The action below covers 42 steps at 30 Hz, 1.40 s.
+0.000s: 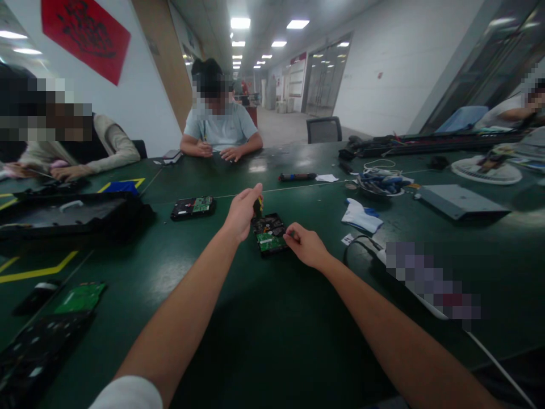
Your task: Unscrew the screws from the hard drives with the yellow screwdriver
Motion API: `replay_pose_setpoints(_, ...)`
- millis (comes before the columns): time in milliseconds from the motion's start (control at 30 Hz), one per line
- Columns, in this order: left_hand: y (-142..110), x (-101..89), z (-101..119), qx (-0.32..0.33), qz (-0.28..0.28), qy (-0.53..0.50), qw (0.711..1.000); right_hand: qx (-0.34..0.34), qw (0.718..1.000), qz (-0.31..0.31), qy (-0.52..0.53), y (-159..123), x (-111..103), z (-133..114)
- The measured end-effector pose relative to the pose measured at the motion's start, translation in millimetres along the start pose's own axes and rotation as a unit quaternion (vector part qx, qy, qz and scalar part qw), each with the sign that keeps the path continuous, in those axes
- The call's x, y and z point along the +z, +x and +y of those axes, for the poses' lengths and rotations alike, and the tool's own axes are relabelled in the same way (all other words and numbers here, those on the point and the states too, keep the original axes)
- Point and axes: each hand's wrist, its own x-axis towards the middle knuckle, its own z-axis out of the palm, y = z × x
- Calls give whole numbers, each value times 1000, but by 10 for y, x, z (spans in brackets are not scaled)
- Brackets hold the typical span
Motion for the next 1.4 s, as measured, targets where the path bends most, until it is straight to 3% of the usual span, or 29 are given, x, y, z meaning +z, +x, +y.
replay_pose_setpoints(100, -7, -4, 7, 6, -6, 12, 1000, 2, 1000, 0, -3, -4, -6, -10)
replay_pose_setpoints(267, 8, 7, -5, -51, -2, -59, 997, 4, 1000, -2, -3, -5, -11, -25)
replay_pose_setpoints(500, 46, -40, -9, 3, 12, 7, 1000, 10, 1000, -5, 0, 1, -13, -24)
replay_pose_setpoints(733, 8, 11, 28, -53, -13, -62, 997, 6, 1000, -4, -5, -1, -15, -23)
replay_pose_setpoints(1000, -34, 31, 45, -1, -4, 22, 1000, 1, 1000, -9, -6, -2, -27, -43)
replay_pose_setpoints(1400, -64, 103, 40, -33, -18, -35, 999, 0, 1000, -3, -4, 4, -15, -34)
